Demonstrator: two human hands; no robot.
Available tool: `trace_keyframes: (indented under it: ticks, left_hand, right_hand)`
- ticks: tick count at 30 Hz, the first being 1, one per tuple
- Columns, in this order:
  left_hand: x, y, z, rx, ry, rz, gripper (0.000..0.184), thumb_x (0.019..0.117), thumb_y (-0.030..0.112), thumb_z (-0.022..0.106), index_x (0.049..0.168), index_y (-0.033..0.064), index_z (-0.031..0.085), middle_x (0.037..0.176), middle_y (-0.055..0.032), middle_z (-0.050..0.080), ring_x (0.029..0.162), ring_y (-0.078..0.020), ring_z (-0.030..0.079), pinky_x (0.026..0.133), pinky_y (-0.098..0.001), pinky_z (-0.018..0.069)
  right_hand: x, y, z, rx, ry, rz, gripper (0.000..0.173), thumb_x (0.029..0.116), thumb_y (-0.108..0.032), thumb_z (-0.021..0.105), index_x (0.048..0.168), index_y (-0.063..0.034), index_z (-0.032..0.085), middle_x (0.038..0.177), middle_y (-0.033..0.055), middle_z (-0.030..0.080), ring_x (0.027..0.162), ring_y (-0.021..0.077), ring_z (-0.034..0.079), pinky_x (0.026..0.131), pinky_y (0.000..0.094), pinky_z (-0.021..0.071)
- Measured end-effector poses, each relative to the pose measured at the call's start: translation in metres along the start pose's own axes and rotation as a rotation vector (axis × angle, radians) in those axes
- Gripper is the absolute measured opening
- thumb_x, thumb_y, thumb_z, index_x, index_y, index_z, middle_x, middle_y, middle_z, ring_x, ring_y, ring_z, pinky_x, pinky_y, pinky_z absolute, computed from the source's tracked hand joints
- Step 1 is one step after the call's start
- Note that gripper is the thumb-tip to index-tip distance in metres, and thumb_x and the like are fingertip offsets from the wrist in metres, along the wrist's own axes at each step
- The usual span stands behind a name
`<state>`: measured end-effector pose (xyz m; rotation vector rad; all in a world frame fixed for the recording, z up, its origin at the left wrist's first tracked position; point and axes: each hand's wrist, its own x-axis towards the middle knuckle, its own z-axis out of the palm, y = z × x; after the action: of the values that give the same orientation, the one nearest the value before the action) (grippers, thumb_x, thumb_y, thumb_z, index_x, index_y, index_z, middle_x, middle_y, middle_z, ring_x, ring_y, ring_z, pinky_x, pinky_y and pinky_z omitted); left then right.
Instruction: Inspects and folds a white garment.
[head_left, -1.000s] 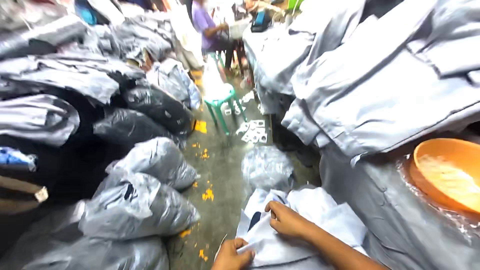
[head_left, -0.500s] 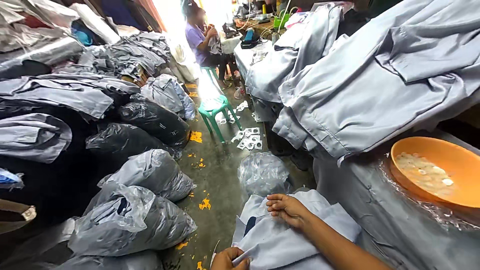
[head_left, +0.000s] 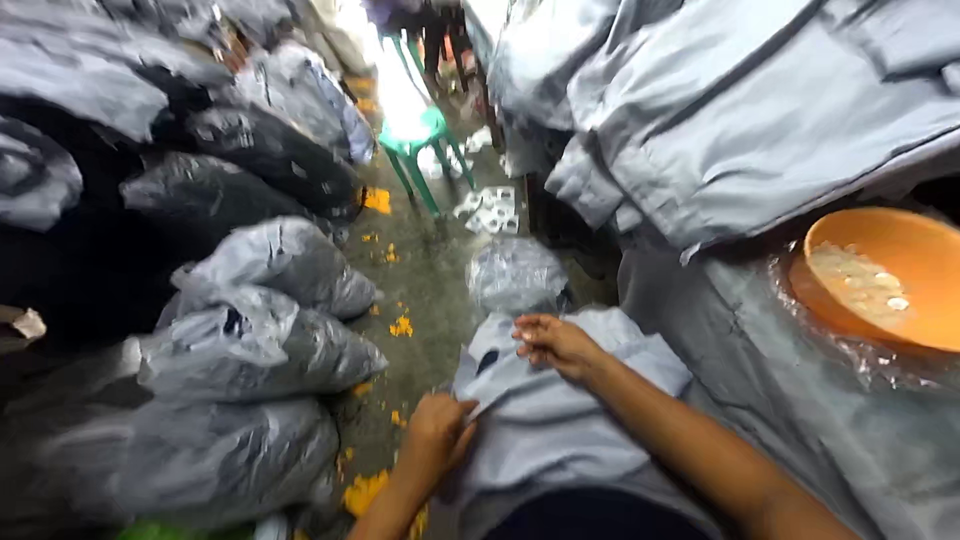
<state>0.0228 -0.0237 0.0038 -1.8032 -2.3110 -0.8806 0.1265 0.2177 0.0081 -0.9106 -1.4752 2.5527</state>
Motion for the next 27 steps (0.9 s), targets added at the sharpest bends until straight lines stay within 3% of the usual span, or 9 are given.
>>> trace_keyframes:
  ticks: [4, 8, 10, 12, 18, 27]
  left_hand:
    - [-0.012, -0.001, 0.0, 0.053, 0.104, 0.233, 0.014, 0.096, 0.013, 0.064, 0.097, 0.002, 0.074, 0.069, -0.0133, 0.059, 0.068, -0.0288, 0.059, 0.07, -0.0395, 0.0494]
    - [-0.023, 0.003, -0.002, 0.018, 0.156, 0.357, 0.012, 0.0979, 0.007, 0.064, 0.098, -0.0007, 0.072, 0.064, -0.0089, 0.046, 0.064, -0.0251, 0.049, 0.073, -0.0373, 0.0444]
    - [-0.028, 0.006, -0.003, 0.005, 0.174, 0.379, 0.012, 0.099, 0.007, 0.062, 0.101, -0.0009, 0.071, 0.065, -0.0082, 0.044, 0.064, -0.024, 0.047, 0.075, -0.0369, 0.0442]
    - [-0.031, 0.008, -0.003, -0.003, 0.181, 0.389, 0.013, 0.1002, 0.007, 0.06, 0.102, -0.001, 0.07, 0.065, -0.0077, 0.044, 0.064, -0.0237, 0.047, 0.075, -0.0367, 0.044]
    - [-0.035, 0.008, -0.003, -0.01, 0.177, 0.399, 0.013, 0.1006, 0.006, 0.059, 0.103, -0.0002, 0.07, 0.065, -0.0069, 0.042, 0.065, -0.0231, 0.045, 0.078, -0.0365, 0.043]
    - [-0.033, 0.006, -0.002, -0.008, 0.18, 0.398, 0.011, 0.0996, 0.006, 0.061, 0.102, -0.0004, 0.07, 0.064, -0.0065, 0.041, 0.065, -0.0225, 0.044, 0.077, -0.0359, 0.0421]
  right_hand:
    - [-0.023, 0.006, 0.009, -0.298, -0.18, -0.201, 0.023, 0.1004, 0.006, 0.054, 0.122, 0.0049, 0.06, 0.101, 0.0062, 0.072, 0.079, 0.0087, 0.071, 0.071, 0.0246, 0.0602]
    - [-0.044, 0.009, 0.018, -0.603, -0.323, -0.582, 0.013, 0.0969, 0.003, 0.057, 0.103, 0.0034, 0.069, 0.098, 0.0066, 0.072, 0.085, 0.0054, 0.07, 0.078, 0.0217, 0.06]
    - [-0.046, 0.009, 0.021, -0.776, -0.402, -0.764, 0.014, 0.0952, 0.002, 0.057, 0.099, 0.0033, 0.071, 0.099, 0.0106, 0.071, 0.092, 0.0089, 0.068, 0.086, 0.0227, 0.0562]
    - [-0.047, 0.012, 0.024, -0.905, -0.453, -0.856, 0.014, 0.0937, 0.001, 0.058, 0.096, 0.0, 0.072, 0.1, 0.012, 0.069, 0.096, 0.0151, 0.067, 0.087, 0.0265, 0.0557]
    - [-0.044, 0.018, 0.029, -1.068, -0.445, -0.827, 0.014, 0.0918, -0.004, 0.061, 0.094, -0.0085, 0.074, 0.099, 0.009, 0.062, 0.093, 0.0213, 0.062, 0.081, 0.0396, 0.0513]
    - [-0.04, 0.018, 0.029, -1.148, -0.471, -0.856, 0.014, 0.0923, -0.006, 0.061, 0.092, -0.0096, 0.075, 0.094, 0.0082, 0.063, 0.09, 0.022, 0.062, 0.074, 0.038, 0.047]
